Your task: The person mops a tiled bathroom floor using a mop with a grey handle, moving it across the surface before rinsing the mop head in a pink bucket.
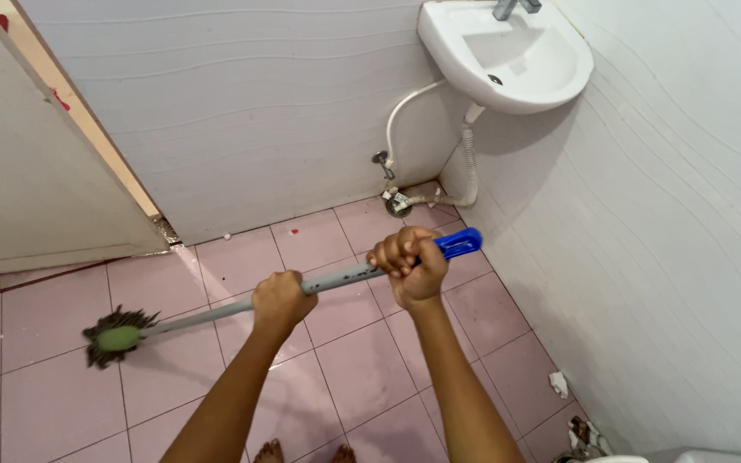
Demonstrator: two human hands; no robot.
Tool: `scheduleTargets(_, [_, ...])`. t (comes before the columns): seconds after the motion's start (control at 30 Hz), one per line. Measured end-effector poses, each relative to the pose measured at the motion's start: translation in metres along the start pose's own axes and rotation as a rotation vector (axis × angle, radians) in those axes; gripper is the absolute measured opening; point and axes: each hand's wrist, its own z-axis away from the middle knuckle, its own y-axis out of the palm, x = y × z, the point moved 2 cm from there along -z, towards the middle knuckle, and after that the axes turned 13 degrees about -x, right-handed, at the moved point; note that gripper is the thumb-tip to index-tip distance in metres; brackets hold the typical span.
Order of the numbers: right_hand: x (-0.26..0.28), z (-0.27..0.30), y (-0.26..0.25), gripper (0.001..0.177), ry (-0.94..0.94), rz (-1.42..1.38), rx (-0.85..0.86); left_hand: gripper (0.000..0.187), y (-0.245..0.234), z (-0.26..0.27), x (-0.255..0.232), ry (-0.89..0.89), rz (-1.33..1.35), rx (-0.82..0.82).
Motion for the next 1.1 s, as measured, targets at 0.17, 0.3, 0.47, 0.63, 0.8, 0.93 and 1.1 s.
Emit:
scheduleTargets(0.17, [-0.009,0.011,0.0,0.026,0.023,0.011,-0.035,0.012,0.011,0.016,0.017,0.029,0.042,-0.102])
scheduleTargets(0.3, [0.001,0.015,-0.002,0.027,0.024,0.031,-0.014,0.016,0.014,0.02,0.012,0.055,0.122,-0.132])
scheduleTargets(0.47, [0.036,0.0,-0.009,0.027,-0.006,0.037,0.038,0.017,0.017,0.02,-0.028,0.107,0.223,-0.219])
scheduleTargets(0.63, [0.09,-0.003,-0.016,0.029,-0.078,0.099,-0.042,0.017,0.024,0.011,-0.076,0.254,0.384,-0.299])
scheduleTargets(0.8, [0.125,0.01,-0.023,0.028,-0.14,0.124,-0.13,0.016,0.032,0.007,-0.119,0.326,0.414,-0.246])
scheduleTargets(0.93, [0.14,0.019,-0.022,0.027,-0.211,0.177,-0.177,0.017,0.031,0.0,-0.138,0.338,0.473,-0.173])
scheduleTargets(1.1, [0.131,0.018,-0.014,0.026,-0.304,0.21,-0.194,0.016,0.035,-0.014,-0.138,0.35,0.472,-0.183])
